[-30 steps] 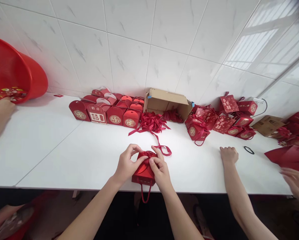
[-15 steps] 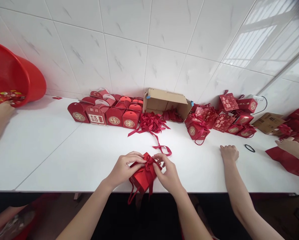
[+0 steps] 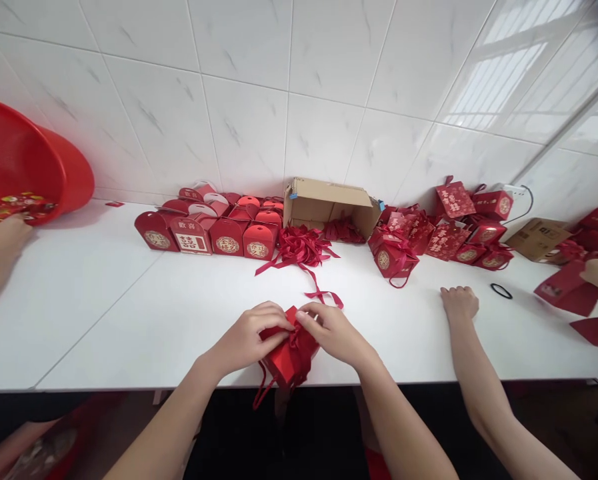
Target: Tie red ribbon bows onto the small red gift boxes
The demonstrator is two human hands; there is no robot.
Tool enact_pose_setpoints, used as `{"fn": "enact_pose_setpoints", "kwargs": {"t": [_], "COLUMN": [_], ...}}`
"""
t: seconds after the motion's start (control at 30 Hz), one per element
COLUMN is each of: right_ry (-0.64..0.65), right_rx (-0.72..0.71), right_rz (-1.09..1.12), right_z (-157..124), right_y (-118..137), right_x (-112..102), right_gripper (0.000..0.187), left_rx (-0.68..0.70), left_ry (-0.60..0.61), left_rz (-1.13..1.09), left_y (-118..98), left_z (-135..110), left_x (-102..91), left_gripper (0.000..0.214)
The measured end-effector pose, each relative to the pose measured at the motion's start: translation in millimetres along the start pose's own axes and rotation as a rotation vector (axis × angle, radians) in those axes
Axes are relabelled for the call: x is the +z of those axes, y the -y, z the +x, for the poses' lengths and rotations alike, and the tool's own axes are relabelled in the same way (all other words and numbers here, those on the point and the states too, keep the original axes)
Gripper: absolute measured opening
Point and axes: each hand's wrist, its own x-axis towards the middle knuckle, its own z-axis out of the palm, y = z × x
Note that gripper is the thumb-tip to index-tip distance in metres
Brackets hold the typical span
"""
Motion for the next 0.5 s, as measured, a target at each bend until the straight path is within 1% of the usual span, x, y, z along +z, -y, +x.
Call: {"fn": "enact_pose_setpoints", "kwargs": {"t": [0.1, 0.17, 0.27, 0.3, 0.37, 0.43, 0.5], "right_ry": [0.070, 0.078, 0.068, 0.069, 0.092, 0.141, 0.205], "right_rx": [-0.001, -0.017, -0.122, -0.169, -0.258, -0.320, -0.355], "right_rz": [0.066, 0.082, 0.063, 0.030, -0.078, -0.189, -0.231], "right_z": [15, 15, 8, 5, -1, -5, -8], "right_y": [-5, -5, -6, -7, -10, -14, -19], "right_x": [3, 1, -6, -8, -10, -10, -7], "right_gripper": [0.020, 0.015, 0.004, 0.007, 0.024, 0.040, 0.048], "left_rx": [-0.032, -0.043, -0.047, -0.053, -0.069, -0.090, -0.115], "left_ry": [0.088, 0.130, 0.151, 0.154, 0.156, 0.148, 0.130], "left_rz": [0.117, 0.173, 0.205, 0.215, 0.237, 0.265, 0.285], "left_y": [-10, -16, -19, -19, -16, -12, -8], "left_z": [6, 9, 10, 9, 7, 5, 4], "left_x": [-7.8, -13.0, -19.7, -21.6, -25.2, -28.3, -31.0], "left_gripper": [0.019, 0.017, 0.018, 0.018, 0.019, 0.018, 0.016]}}
